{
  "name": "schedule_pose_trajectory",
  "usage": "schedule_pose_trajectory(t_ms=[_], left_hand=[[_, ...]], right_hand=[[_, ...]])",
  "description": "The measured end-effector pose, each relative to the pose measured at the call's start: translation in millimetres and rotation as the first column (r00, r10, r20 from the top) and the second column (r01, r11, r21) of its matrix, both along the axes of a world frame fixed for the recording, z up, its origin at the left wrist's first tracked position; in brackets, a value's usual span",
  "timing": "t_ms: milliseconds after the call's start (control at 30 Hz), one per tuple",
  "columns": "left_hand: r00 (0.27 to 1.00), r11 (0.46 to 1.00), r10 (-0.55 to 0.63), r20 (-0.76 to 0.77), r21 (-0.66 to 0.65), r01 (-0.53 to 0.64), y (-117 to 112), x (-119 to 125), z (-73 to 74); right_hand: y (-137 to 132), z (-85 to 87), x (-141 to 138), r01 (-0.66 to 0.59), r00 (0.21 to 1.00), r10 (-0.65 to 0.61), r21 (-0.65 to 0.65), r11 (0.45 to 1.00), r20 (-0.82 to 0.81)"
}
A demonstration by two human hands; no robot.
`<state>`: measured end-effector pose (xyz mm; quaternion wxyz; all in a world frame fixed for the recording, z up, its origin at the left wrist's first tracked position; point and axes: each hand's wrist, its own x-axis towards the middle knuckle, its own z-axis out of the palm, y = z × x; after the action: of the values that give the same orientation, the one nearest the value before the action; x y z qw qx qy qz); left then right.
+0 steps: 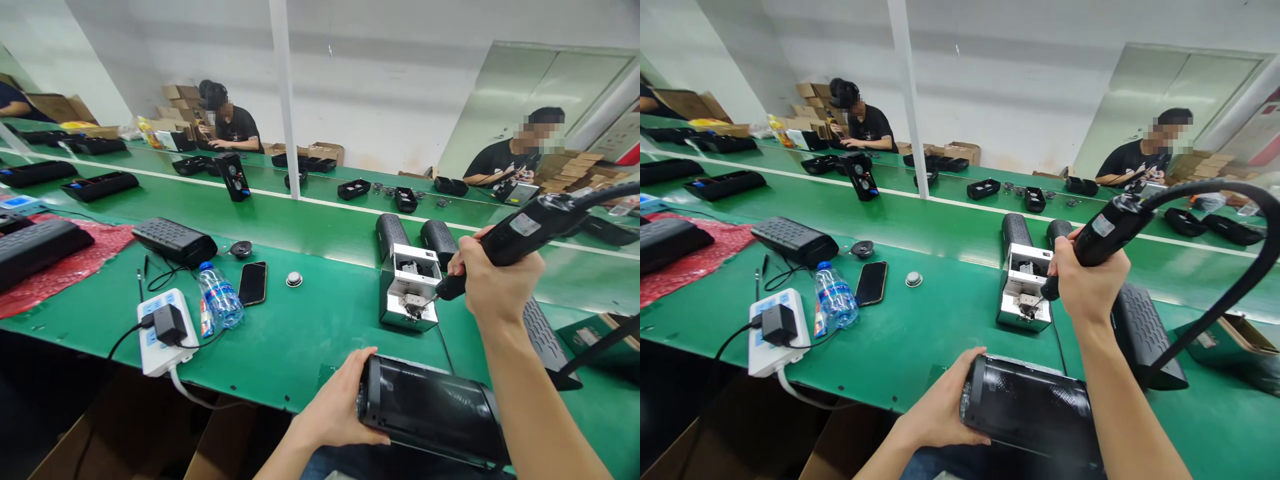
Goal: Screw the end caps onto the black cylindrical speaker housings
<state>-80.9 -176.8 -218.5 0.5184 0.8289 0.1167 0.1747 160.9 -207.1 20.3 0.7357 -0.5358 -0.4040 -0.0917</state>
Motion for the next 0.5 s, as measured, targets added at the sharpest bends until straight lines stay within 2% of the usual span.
schedule_pose_trajectory(t_ms=[167,300,400,500], left_hand=[[1.000,1.000,-0.004,0.003,-0.004,0.004,0.9,0.1,2.9],[1.000,1.000,-0.011,0.012,-0.013,0.012,0.9,1.3,3.7],[1.000,1.000,-0.008,-0.016,-0.021,0.007,-0.7,0.7,4.7],[0.998,0.999,-0.004,-0.056,-0.032,0.002,-1.3,-1.3,7.6]], right_hand=[[1.7,-0.2,-0.5,-0.017,1.000,0.017,-0.004,1.000,0.003],[-2.5,-5.4,1.1,-0.037,0.999,0.036,-0.080,0.996,-0.010],[-15.8,-3.9,0.6,-0.058,0.998,0.055,-0.094,0.994,-0.035],[-37.1,5.4,-5.4,-0.110,0.991,0.103,-0.083,0.990,-0.085]])
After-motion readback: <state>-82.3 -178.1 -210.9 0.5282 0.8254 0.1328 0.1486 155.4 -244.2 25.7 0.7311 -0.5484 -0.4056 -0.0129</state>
